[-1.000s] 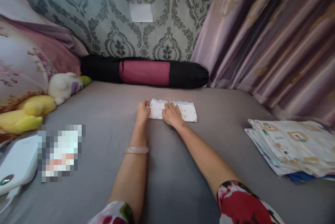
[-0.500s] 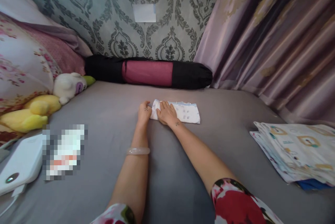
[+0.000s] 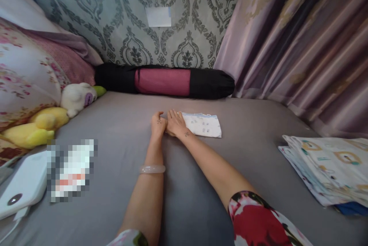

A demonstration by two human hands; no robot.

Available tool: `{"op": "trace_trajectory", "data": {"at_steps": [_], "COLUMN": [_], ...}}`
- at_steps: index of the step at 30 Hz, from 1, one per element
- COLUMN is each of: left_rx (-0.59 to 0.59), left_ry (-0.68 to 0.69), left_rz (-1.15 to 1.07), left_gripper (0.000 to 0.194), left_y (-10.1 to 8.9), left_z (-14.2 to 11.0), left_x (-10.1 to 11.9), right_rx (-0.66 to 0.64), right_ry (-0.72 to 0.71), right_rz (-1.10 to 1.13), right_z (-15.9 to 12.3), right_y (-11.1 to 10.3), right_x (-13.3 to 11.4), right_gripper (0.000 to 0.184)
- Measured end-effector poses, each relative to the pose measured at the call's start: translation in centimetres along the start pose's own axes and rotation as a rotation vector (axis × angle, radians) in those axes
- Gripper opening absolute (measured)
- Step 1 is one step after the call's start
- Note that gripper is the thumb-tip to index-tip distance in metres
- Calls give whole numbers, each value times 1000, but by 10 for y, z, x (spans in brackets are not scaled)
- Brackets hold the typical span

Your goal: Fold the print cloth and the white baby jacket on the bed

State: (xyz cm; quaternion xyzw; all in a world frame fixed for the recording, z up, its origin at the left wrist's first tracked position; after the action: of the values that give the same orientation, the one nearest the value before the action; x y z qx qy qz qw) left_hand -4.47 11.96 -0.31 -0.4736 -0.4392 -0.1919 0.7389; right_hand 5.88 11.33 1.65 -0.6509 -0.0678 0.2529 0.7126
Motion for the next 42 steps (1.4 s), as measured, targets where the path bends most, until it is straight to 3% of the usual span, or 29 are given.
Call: {"op": "trace_trajectory", "data": {"at_steps": [4, 9, 13, 17, 22, 28, 37, 42], "left_rx": [14, -12, -18, -15, -233, -379, -369, -378], "left_ry": [2, -10, 30, 186, 425, 570, 553, 555], "left_rz": [-30, -23, 19, 90, 185, 409, 452, 433], "left_gripper": [49, 50, 49, 48, 48, 39, 45, 42], "left_y": [-1, 1, 0, 7, 43, 66, 63, 64], "left_z": [0, -1, -2, -7, -30, -48, -45, -47], "left_x": [-1, 3, 11, 29, 55, 58, 62, 66], "right_rx": [-27, -70, -21, 86, 50, 37, -4, 73], "right_ry": [3, 0, 13, 36, 47, 91, 92, 124], "right_rz": [13, 31, 62, 27, -13, 6, 167, -1], "right_z": [-1, -1, -2, -19, -45, -50, -49, -63], "right_y": [12, 11, -4, -26, -30, -13, -21, -28], "right_x": [1, 1, 7, 31, 63, 75, 91, 116], "right_gripper": [56, 56, 54, 53, 51, 49, 52, 53]}}
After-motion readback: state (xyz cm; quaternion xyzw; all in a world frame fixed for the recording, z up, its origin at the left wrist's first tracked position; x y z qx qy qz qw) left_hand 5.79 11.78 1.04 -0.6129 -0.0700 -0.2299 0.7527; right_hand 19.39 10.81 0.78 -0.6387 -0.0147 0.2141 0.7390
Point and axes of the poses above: each hand's wrist, its own z-axis towards the middle knuckle, its own y-axis out of the palm, x = y × z, the point moved 6 cm from there along z, towards the middle knuckle, and after that the axes turned 3 degrees about x, right-handed, at the moved point
